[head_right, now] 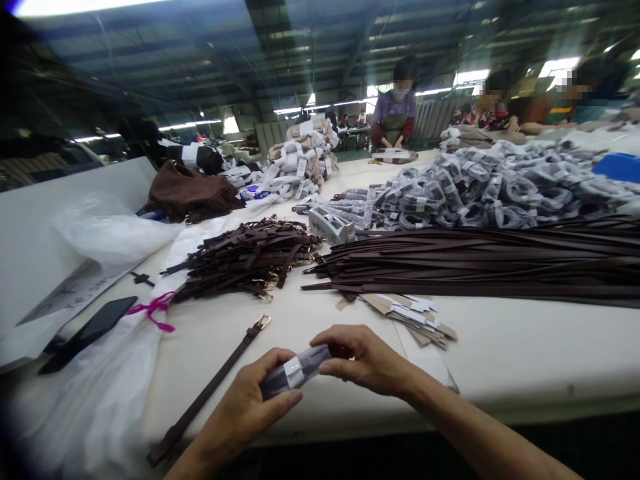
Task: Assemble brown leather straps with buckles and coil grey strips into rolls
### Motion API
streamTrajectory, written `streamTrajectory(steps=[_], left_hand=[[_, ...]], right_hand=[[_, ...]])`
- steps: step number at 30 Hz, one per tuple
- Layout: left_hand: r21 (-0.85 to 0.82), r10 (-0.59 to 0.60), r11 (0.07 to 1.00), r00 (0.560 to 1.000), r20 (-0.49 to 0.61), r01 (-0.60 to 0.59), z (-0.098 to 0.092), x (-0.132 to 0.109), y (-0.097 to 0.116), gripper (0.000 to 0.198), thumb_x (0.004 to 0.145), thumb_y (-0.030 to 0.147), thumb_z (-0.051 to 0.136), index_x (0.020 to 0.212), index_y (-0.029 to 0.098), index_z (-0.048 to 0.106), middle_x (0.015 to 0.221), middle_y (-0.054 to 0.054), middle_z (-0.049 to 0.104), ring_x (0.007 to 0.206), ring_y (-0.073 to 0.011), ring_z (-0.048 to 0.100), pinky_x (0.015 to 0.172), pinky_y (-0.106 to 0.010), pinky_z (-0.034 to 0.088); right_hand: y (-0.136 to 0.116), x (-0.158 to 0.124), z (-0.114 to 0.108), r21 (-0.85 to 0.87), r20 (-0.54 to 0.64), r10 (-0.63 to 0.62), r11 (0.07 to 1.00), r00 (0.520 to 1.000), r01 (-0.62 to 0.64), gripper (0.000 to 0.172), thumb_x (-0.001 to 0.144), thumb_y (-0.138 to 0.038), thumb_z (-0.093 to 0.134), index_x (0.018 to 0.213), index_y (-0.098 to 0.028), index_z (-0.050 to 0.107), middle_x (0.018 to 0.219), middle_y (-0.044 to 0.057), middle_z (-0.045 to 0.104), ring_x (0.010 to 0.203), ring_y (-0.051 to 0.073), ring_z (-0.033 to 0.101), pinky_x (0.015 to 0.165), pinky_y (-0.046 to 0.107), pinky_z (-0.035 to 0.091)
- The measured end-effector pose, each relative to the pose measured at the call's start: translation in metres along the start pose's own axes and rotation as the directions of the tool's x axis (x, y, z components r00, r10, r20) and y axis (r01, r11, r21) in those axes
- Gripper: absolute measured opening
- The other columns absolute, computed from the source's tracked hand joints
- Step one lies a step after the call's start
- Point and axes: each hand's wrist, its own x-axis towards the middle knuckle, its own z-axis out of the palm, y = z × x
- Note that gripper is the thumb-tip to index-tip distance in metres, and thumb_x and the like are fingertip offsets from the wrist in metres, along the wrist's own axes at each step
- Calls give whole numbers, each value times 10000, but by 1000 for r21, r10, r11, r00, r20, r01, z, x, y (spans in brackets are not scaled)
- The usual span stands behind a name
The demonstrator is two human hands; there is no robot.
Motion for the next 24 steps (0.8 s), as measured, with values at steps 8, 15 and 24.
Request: streamTrajectory(steps=[8, 15, 24], left_hand=[[485, 430, 823, 882, -191, -296, 21, 7, -14, 257, 785, 336, 613, 984, 184, 556, 843, -25, 665, 760, -189, 612, 931, -488, 346], [528, 626, 710, 761, -170, -466, 22, 1, -10, 138, 777, 244, 609, 882, 171, 557, 682, 15, 615, 622, -129, 573, 822, -347, 450], [504, 670, 660, 739, -62, -557, 8, -9, -24, 269, 776, 359, 616, 963, 174, 562, 753, -2, 643, 689, -135, 579, 973, -422, 330]], right_hand=[[8, -2, 16, 337, -77, 125, 937, 989, -92, 270, 783, -376, 628, 904, -146, 553, 688, -21, 524, 544, 77, 484, 482, 193, 424], [8, -7, 17, 371, -79, 112, 925, 991, -75, 248, 779, -370, 633, 865, -147, 566, 648, -29, 514, 521, 72, 467, 462, 183, 405], [0, -14, 6, -41, 59, -54, 998, 997, 57, 629, 710, -389, 711, 1268, -242, 460, 1250, 89, 492, 1149, 237, 458, 921, 353, 417]])
